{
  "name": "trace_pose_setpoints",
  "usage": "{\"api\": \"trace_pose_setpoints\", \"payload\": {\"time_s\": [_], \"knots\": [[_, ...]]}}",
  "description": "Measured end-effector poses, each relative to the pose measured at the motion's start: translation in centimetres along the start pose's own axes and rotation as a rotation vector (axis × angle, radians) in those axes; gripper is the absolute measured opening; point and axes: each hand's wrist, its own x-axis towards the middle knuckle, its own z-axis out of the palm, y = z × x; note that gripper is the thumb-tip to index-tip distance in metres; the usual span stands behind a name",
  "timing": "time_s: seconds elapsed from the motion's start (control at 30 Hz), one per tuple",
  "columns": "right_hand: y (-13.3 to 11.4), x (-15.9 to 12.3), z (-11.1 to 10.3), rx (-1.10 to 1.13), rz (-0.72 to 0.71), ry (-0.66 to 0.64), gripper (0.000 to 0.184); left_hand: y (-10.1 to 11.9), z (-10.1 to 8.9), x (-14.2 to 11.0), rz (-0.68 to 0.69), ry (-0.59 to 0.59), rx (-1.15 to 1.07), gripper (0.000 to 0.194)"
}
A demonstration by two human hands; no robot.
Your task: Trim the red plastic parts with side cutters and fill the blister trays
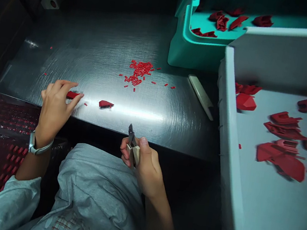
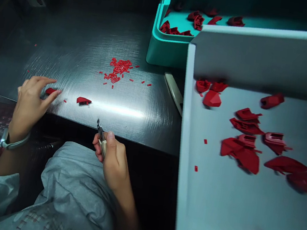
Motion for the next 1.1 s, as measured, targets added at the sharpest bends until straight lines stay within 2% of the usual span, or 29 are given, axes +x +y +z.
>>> {"api": "trace_pose_setpoints", "payload": {"time_s": [0.07,0.13,0.23,0.33,0.43,0.53,0.63,0.83,1.1], "knots": [[0.1,0.0,0.0,0.010,0.001,0.000,0.067,1.2,0.4,0.5,0.168,-0.088,-0.125,0.029],[0.2,0.1,0.2,0.005,-0.005,-0.011,0.066,2.2,1.0,1.3,0.328,-0.232,-0.226,0.027],[0.4,0.3,0.7,-0.002,-0.009,-0.020,0.067,2.9,1.8,2.3,0.384,-0.332,-0.288,0.019],[0.6,0.5,1.5,0.037,-0.004,-0.024,0.070,3.2,2.0,1.8,0.355,-0.253,-0.391,0.011],[0.9,0.6,2.1,0.089,-0.009,-0.032,0.068,4.1,2.0,-0.3,0.318,-0.099,-0.589,0.012],[1.0,0.4,2.5,0.128,-0.030,-0.047,0.064,5.6,2.4,-2.8,0.224,0.064,-0.792,0.015],[0.8,-0.1,2.7,0.162,-0.041,-0.056,0.060,6.9,3.2,-4.3,0.139,0.167,-0.910,0.016],[0.6,-1.0,2.8,0.159,-0.083,-0.065,0.056,7.9,3.8,-5.0,0.116,0.264,-0.942,0.020],[0.3,-1.6,3.0,0.122,-0.129,-0.051,0.059,8.6,3.3,-5.9,0.141,0.239,-1.076,0.024]]}}
